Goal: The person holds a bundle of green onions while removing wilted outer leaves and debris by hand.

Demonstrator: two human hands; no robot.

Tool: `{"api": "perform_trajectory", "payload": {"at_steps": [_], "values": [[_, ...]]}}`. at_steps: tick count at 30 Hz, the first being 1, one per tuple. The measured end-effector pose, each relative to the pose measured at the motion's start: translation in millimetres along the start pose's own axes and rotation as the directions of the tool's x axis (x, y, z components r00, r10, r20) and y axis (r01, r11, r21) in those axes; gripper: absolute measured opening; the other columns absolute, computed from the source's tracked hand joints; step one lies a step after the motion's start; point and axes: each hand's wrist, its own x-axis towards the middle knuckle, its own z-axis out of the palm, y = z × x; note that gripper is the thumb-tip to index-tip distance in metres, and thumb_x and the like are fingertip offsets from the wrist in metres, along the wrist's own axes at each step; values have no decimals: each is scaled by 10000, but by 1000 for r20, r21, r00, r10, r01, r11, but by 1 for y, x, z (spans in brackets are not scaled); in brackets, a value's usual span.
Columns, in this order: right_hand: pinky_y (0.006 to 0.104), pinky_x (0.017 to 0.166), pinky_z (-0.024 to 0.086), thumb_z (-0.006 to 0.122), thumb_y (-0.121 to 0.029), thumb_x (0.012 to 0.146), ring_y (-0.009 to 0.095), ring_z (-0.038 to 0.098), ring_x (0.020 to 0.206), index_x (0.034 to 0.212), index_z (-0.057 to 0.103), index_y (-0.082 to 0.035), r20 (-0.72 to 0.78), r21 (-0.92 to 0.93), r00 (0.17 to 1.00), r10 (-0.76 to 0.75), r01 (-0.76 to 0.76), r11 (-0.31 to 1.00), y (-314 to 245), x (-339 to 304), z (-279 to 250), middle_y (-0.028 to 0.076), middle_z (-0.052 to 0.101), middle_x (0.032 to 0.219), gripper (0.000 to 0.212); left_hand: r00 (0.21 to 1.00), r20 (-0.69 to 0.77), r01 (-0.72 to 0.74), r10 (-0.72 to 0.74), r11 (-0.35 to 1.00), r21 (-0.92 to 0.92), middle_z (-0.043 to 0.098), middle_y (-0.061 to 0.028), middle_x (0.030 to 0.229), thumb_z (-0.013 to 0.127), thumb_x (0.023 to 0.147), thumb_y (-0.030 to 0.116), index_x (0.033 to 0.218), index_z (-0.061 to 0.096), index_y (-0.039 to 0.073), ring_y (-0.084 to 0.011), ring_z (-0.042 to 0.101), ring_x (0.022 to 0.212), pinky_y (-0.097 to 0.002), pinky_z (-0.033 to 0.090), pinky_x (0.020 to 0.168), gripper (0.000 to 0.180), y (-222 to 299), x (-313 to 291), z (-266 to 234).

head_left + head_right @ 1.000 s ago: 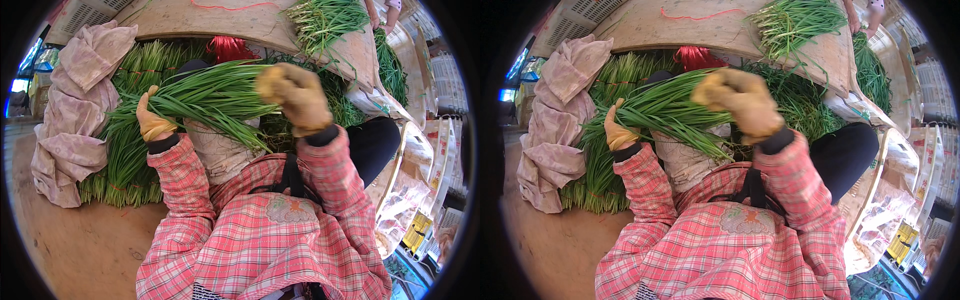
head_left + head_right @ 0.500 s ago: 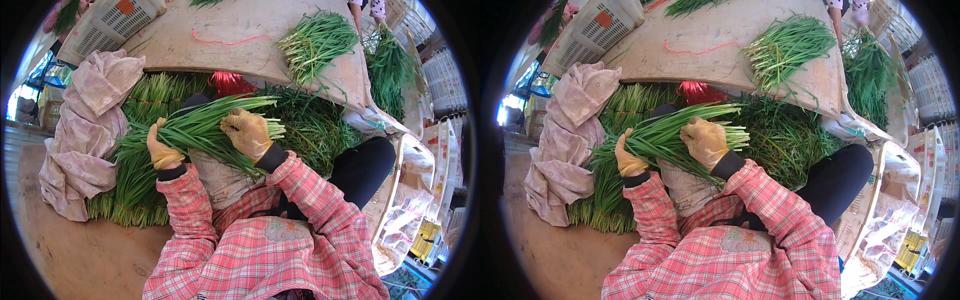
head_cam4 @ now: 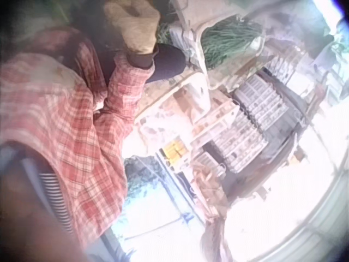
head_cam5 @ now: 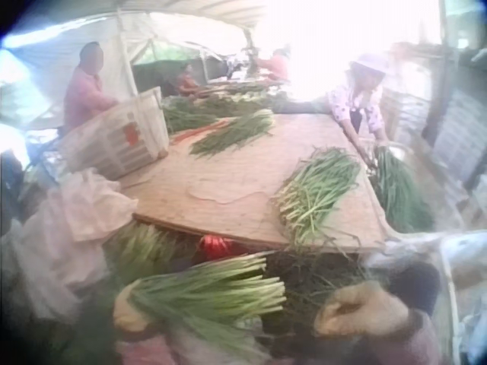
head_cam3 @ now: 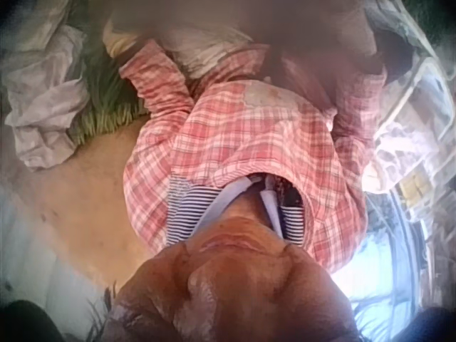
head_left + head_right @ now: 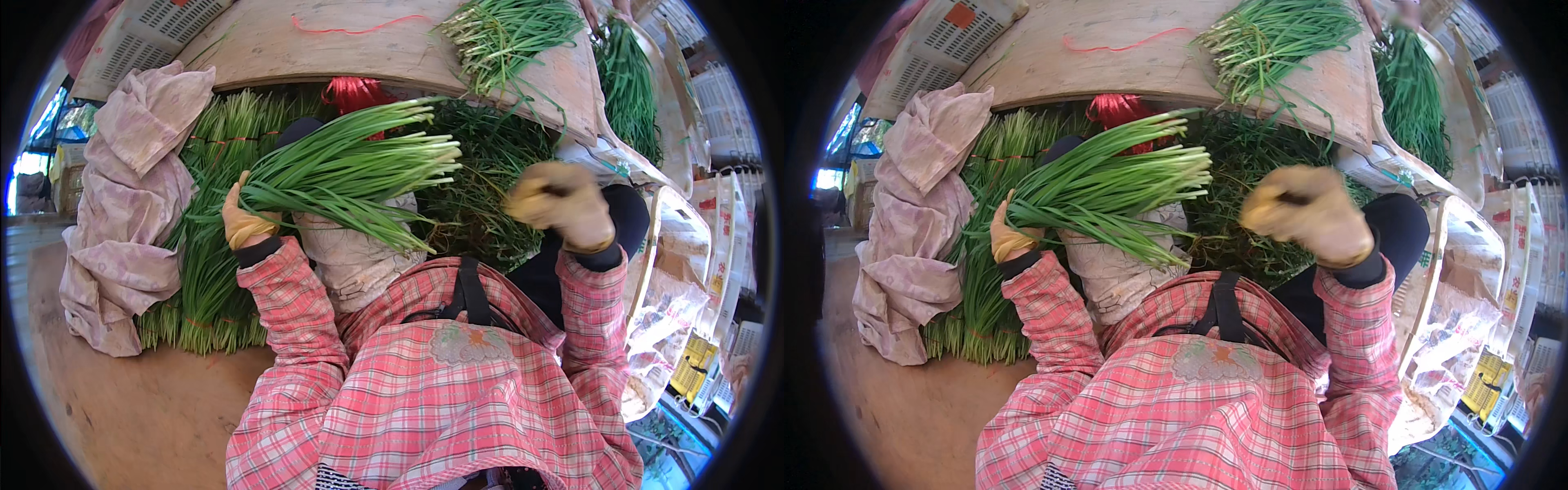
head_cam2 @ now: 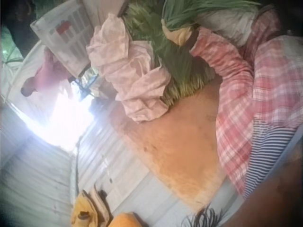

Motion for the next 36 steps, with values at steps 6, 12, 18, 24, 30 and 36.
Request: {"api": "perform_trajectory", "payload": {"at_steps": [6,12,18,24,30,36], "values": [[323,556,470,659,-301,838,155,580,598,869,666,18,-305,-118,898,317,-366,923,39,5,51,104,653,720,321,995,-80,67,-64,997,24,588,-133,1150,430,910,319,1134,564,56,-324,531,1047,-486,414,919,370,2,23,-23],[219,469,379,651,-247,864,65,467,493,845,660,22,-295,363,851,434,-320,875,66,71,106,35,614,621,270,1000,-17,-2,4,998,70,591,-117,1155,380,931,303,1132,560,48,-295,545,1027,-458,420,921,371,-1,15,-9],[265,475,415,635,-226,867,110,557,524,851,688,20,-550,-101,812,194,-296,950,78,28,45,72,635,641,252,990,-132,-27,42,993,114,607,-131,1128,369,947,265,1100,567,15,-280,566,999,-436,450,893,354,-3,33,-34],[235,492,419,617,-142,855,115,559,537,858,669,30,-656,157,678,331,-307,939,105,-5,-21,88,672,732,179,920,323,-377,222,726,575,648,-146,1023,408,951,174,1074,566,-34,-258,628,850,-380,524,763,289,-10,62,-66],[219,595,454,579,-113,847,152,626,664,904,653,35,-670,323,669,322,-128,938,48,-14,-20,104,684,791,174,852,470,-513,230,544,664,659,-159,969,446,922,81,1060,566,-50,-264,645,789,-361,539,721,225,-10,70,-75],[241,574,446,542,-113,835,155,577,599,839,655,41,-702,142,702,122,-30,989,20,-56,-69,101,662,749,191,951,309,-44,-25,976,214,640,-175,1030,352,941,140,1071,562,-35,-307,636,858,-417,528,782,303,-6,68,-66]]}}
